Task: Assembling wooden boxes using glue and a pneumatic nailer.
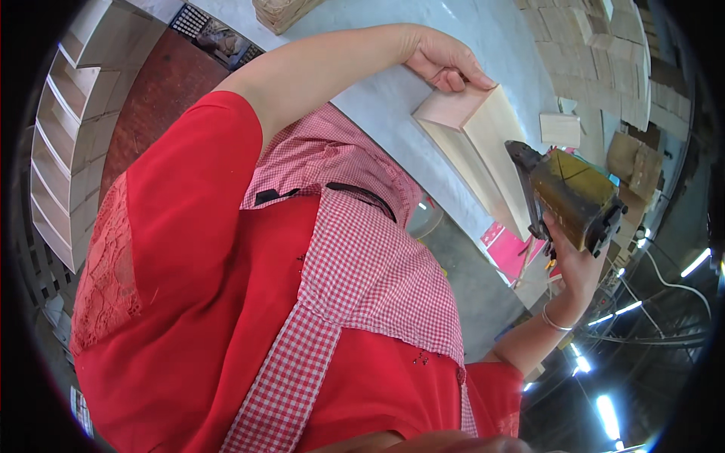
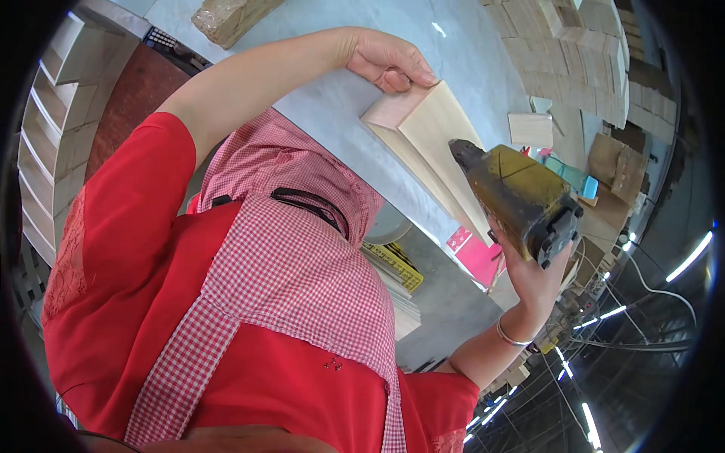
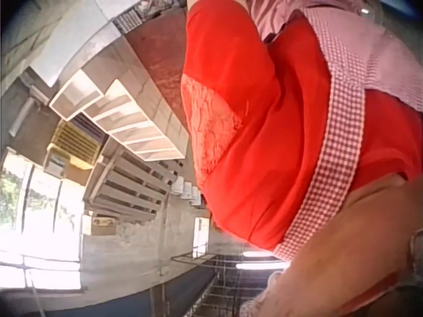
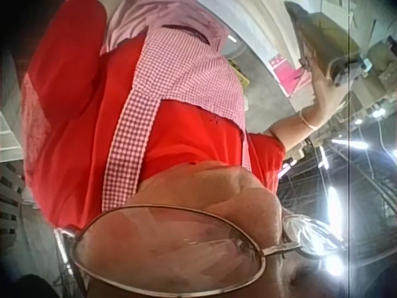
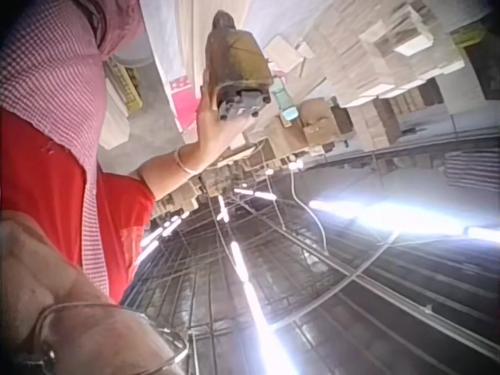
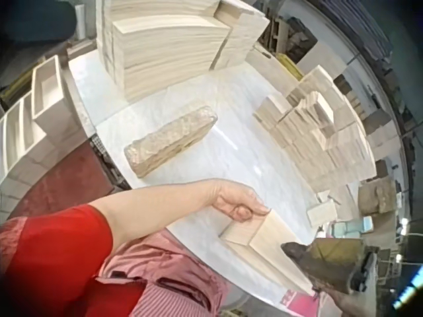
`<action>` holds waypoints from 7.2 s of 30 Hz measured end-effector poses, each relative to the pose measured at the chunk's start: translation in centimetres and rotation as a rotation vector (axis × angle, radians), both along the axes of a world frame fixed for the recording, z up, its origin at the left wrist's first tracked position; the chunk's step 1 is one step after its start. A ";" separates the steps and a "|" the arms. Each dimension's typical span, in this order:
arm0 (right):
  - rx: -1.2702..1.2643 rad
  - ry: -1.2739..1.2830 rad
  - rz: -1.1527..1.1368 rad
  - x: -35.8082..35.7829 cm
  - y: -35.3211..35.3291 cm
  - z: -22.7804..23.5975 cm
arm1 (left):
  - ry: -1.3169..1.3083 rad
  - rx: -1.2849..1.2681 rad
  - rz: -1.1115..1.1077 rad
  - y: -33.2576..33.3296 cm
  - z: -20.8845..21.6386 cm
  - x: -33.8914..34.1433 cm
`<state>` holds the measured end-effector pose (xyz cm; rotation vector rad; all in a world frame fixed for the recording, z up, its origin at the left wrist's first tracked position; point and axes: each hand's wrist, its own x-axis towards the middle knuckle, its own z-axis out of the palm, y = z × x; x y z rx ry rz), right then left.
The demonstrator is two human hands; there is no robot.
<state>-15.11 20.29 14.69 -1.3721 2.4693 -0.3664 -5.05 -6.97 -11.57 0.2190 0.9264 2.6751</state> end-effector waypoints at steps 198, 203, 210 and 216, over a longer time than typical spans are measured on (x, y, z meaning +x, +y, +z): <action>-1.091 -0.489 -0.650 -4.7 5.1 -18.6 | -0.372 -1.036 1.187 3.2 8.7 9.5; -1.168 -0.530 -0.441 -4.1 7.6 -21.1 | -0.459 -0.968 1.079 3.6 3.7 14.8; -0.667 0.359 -0.588 -13.9 7.6 -22.5 | -0.528 -0.995 1.255 4.0 3.1 15.9; -0.185 0.329 -0.897 -20.4 5.7 -24.4 | -0.183 -1.478 1.468 4.8 4.8 14.9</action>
